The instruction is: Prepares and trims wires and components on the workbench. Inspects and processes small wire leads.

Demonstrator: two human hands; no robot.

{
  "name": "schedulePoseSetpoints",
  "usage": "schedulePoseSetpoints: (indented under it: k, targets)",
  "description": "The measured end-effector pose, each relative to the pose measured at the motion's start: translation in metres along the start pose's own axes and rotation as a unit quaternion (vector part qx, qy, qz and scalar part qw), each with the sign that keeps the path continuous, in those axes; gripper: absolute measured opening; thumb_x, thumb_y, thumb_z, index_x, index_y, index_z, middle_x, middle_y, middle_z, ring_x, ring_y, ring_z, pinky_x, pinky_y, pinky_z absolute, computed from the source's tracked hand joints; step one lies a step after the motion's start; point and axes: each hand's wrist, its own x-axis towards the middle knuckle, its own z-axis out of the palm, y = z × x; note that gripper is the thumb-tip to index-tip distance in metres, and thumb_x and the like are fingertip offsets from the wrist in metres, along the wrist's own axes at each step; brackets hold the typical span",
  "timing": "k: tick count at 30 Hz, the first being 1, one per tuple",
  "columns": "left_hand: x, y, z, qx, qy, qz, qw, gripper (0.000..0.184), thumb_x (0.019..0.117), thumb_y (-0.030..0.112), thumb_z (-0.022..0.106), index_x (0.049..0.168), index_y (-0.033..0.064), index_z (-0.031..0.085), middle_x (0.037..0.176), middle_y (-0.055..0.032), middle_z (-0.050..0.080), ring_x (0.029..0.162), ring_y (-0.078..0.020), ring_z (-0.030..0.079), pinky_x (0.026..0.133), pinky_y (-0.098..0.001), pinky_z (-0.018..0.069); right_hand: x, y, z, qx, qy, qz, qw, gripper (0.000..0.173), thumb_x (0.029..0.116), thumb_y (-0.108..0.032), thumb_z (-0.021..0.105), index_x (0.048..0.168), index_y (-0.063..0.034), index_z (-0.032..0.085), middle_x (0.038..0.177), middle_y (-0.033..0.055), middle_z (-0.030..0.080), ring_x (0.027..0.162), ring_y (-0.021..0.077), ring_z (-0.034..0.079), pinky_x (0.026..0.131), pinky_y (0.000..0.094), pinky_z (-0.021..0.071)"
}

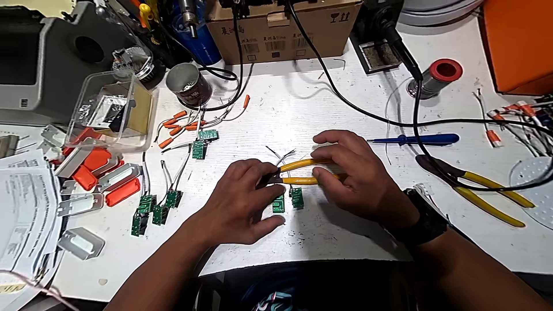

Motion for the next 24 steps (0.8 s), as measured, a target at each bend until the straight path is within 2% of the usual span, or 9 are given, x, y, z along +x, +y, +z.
schedulePoseSetpoints:
  k: [5,8,10,12,15,17,19,21,24]
  targets:
    - [-0.002,-0.014,-0.013,0.02,0.076,-0.023,0.997,0.053,0.0895,0.061,0.066,0.117,0.0174,0.075,0.131,-0.0139,0.065,0.125,-0.0285,0.058,0.104,-0.0497,0.0468,-0.002,0.004,-0.002,0.006,0.02,0.005,1.0,0.023,0.0963,-0.026,0.064,0.109,-0.0094,0.074,0.132,0.0099,0.064,0.122,0.0223,0.06,0.101,0.0452,0.0512]
    - [-0.005,-0.035,-0.042,0.089,0.168,-0.087,0.978,0.045,0.0905,0.05,0.072,0.113,0.012,0.077,0.133,-0.0175,0.065,0.127,-0.0329,0.058,0.107,-0.054,0.0463,-0.003,0.009,-0.009,0.04,0.033,0.018,0.999,0.027,0.0982,-0.031,0.064,0.109,-0.0084,0.073,0.131,0.0129,0.064,0.122,0.0232,0.059,0.1,0.0425,0.0502]
    - [-0.014,-0.052,-0.065,0.122,0.239,-0.14,0.953,0.038,0.0912,0.039,0.075,0.113,0.0081,0.076,0.136,-0.0204,0.062,0.131,-0.035,0.055,0.11,-0.0544,0.0433,-0.001,0.012,-0.014,0.053,0.051,0.008,0.997,0.024,0.0982,-0.028,0.065,0.102,-0.006,0.073,0.126,0.0154,0.065,0.119,0.0212,0.06,0.1,0.0354,0.0505]
    - [-0.024,-0.064,-0.084,0.138,0.323,-0.178,0.919,0.034,0.0933,0.03,0.074,0.114,0.0035,0.073,0.138,-0.0234,0.059,0.133,-0.0352,0.053,0.111,-0.0514,0.043,0.001,0.016,-0.018,0.064,0.07,-0.008,0.995,0.021,0.0961,-0.026,0.069,0.091,-0.0056,0.068,0.12,0.0141,0.066,0.119,0.0185,0.059,0.1,0.0311,0.0491]
    - [-0.038,-0.082,-0.103,0.151,0.453,-0.178,0.861,0.03,0.096,0.023,0.071,0.112,-0.0025,0.072,0.13,-0.0249,0.061,0.125,-0.0291,0.058,0.105,-0.0412,0.049,0.003,0.022,-0.025,0.067,0.093,-0.025,0.993,0.026,0.0941,-0.028,0.073,0.083,-0.0083,0.061,0.118,0.0077,0.066,0.122,0.0133,0.058,0.103,0.0287,0.0484]
    - [-0.046,-0.087,-0.112,0.147,0.506,-0.179,0.83,0.027,0.0969,0.018,0.068,0.111,-0.0046,0.071,0.127,-0.0234,0.062,0.12,-0.0241,0.06,0.102,-0.0354,0.0515,0.005,0.025,-0.029,0.059,0.107,-0.031,0.992,0.024,0.0959,-0.029,0.071,0.086,-0.0083,0.063,0.118,0.0056,0.065,0.122,0.01,0.057,0.103,0.0259,0.0471]
    - [-0.052,-0.091,-0.118,0.136,0.546,-0.172,0.809,0.026,0.0978,0.016,0.066,0.112,-0.0056,0.07,0.126,-0.0221,0.062,0.112,-0.0215,0.062,0.095,-0.0333,0.0534,0.007,0.029,-0.031,0.047,0.125,-0.034,0.991,0.023,0.097,-0.029,0.07,0.091,-0.0063,0.066,0.116,0.0065,0.064,0.119,0.0083,0.056,0.1,0.0231,0.0463]
    - [-0.056,-0.093,-0.124,0.124,0.583,-0.161,0.787,0.025,0.098,0.014,0.065,0.112,-0.006,0.069,0.125,-0.0207,0.062,0.11,-0.0205,0.064,0.092,-0.0323,0.0554,0.009,0.033,-0.034,0.032,0.135,-0.031,0.99,0.021,0.0971,-0.026,0.069,0.097,-0.0045,0.068,0.117,0.0076,0.063,0.119,0.0083,0.055,0.101,0.0227,0.0455]
    - [-0.059,-0.091,-0.134,0.114,0.643,-0.133,0.746,0.022,0.0981,0.01,0.062,0.11,-0.0074,0.069,0.121,-0.0193,0.063,0.106,-0.0185,0.064,0.086,-0.0304,0.0558,0.012,0.037,-0.037,-0.01,0.151,-0.021,0.988,0.027,0.097,-0.022,0.068,0.102,0.0049,0.067,0.117,0.017,0.062,0.12,0.0129,0.055,0.104,0.0249,0.0444]
